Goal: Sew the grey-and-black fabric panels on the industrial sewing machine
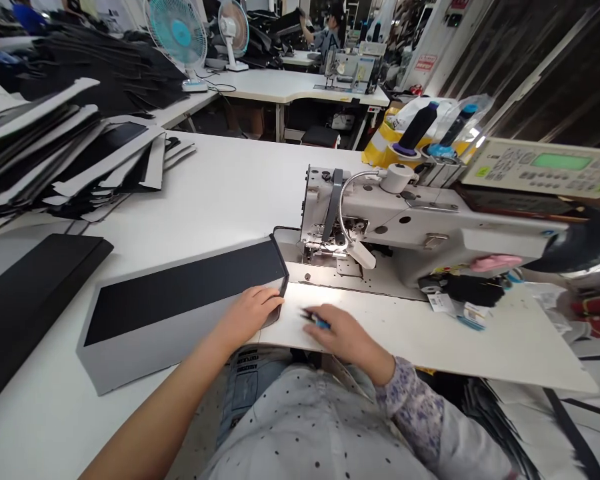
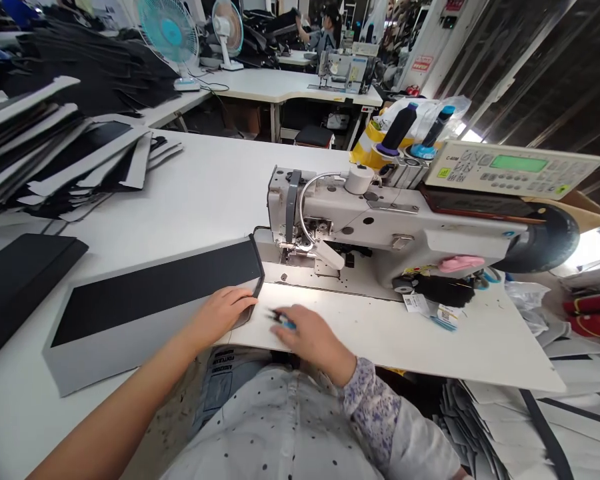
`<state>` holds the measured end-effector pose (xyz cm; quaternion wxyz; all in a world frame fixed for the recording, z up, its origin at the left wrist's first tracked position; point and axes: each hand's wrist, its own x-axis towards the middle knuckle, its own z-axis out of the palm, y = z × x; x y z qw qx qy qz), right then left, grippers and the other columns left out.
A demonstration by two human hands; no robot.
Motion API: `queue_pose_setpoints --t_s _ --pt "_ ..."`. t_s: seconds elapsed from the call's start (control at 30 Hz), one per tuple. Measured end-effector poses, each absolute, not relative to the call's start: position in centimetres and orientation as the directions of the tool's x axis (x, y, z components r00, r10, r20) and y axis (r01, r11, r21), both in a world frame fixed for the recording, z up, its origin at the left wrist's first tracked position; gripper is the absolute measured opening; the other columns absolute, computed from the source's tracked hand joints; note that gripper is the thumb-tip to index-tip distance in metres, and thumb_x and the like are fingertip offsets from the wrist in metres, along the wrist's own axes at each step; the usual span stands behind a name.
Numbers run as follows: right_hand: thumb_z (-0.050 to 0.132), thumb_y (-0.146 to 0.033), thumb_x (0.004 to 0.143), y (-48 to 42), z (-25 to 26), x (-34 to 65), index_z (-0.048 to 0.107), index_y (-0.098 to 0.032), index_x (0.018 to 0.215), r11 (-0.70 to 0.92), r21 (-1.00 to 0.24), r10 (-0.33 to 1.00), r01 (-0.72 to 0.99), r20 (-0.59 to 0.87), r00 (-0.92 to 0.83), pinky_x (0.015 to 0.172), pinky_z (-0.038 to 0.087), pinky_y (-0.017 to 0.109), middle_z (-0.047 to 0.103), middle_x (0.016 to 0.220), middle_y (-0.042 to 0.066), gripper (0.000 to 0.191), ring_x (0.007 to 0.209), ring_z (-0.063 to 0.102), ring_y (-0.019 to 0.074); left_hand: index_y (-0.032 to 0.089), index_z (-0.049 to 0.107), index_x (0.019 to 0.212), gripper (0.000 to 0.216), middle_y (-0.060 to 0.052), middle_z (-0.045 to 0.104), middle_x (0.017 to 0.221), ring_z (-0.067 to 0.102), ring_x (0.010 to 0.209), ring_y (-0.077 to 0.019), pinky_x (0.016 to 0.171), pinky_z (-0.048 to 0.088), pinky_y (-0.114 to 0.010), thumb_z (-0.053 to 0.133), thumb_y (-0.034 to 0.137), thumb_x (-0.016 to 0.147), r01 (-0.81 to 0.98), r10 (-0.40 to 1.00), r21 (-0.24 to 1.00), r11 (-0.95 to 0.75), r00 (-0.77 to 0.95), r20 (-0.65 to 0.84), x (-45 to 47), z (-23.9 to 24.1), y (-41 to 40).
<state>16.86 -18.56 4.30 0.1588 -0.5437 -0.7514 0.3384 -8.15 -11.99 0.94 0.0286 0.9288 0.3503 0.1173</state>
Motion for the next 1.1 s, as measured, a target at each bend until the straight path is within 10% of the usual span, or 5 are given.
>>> queue_pose_setpoints --t_s 0.2,0.47,0.7,0.93,1.1 --pt "0.047 -0.032 0.092 -13.5 2.8 16.4 0.052 -0.020 0.133 0.073 -0.572 0.986 0.817 -0.083 -0.146 0.074 0.044 0.029 0.061 0.099 0.008 0.043 0.085 0.059 0.0192 0.025 0.064 0.110 0.028 -0.005 0.065 0.121 0.061 0.107 -0.0195 0.093 0.050 -0.036 0.044 0.015 0.092 0.627 0.658 0.200 -0.753 0.712 0.244 -8.4 0.9 -11.7" --pt "0.067 -0.051 0.075 -9.0 1.9 11.5 0.052 -0.021 0.116 -0.360 -0.926 0.855 -0.108 -0.282 -0.435 0.044 0.027 0.020 0.028 0.052 -0.013 0.052 0.043 0.027 0.0065 0.023 0.063 0.107 0.036 -0.003 0.068 0.116 0.062 0.109 -0.0151 0.099 0.049 -0.036 0.034 0.011 0.090 0.613 0.870 0.619 -0.491 0.322 0.372 -9.6 2.7 -11.5" --pt "0.063 -0.057 0.077 -10.1 4.1 11.1 0.057 -0.018 0.080 -0.216 -0.976 0.872 -0.020 -0.183 -0.454 0.047 0.029 0.021 0.051 0.062 -0.005 0.040 0.048 0.036 0.0065 0.020 0.065 0.100 0.019 -0.005 0.071 0.110 0.066 0.102 -0.0190 0.091 0.054 -0.036 0.051 0.024 0.088 0.482 0.930 0.800 -0.358 0.107 0.352 -9.6 4.5 -11.0" --pt "0.062 -0.050 0.079 -12.6 5.2 17.9 0.070 -0.021 0.089 -0.003 -0.775 0.971 0.632 -0.153 -0.183 0.067 0.041 0.028 0.066 0.081 0.005 0.032 0.074 0.058 0.0185 0.023 0.065 0.103 0.029 -0.002 0.071 0.110 0.066 0.101 -0.0148 0.093 0.052 -0.032 0.042 0.012 0.091 0.505 0.847 0.682 -0.529 0.358 0.392 -9.8 3.1 -13.0" --pt "0.065 -0.051 0.076 -11.9 4.1 15.0 0.069 -0.020 0.094 -0.135 -0.923 0.922 0.361 -0.250 -0.294 0.071 0.043 0.028 0.066 0.089 0.003 0.036 0.078 0.058 0.0158 0.023 0.062 0.106 0.032 -0.002 0.070 0.111 0.065 0.103 -0.0126 0.089 0.053 -0.029 0.041 0.006 0.090 0.506 0.778 0.594 -0.625 0.463 0.425 -9.7 2.3 -14.3"
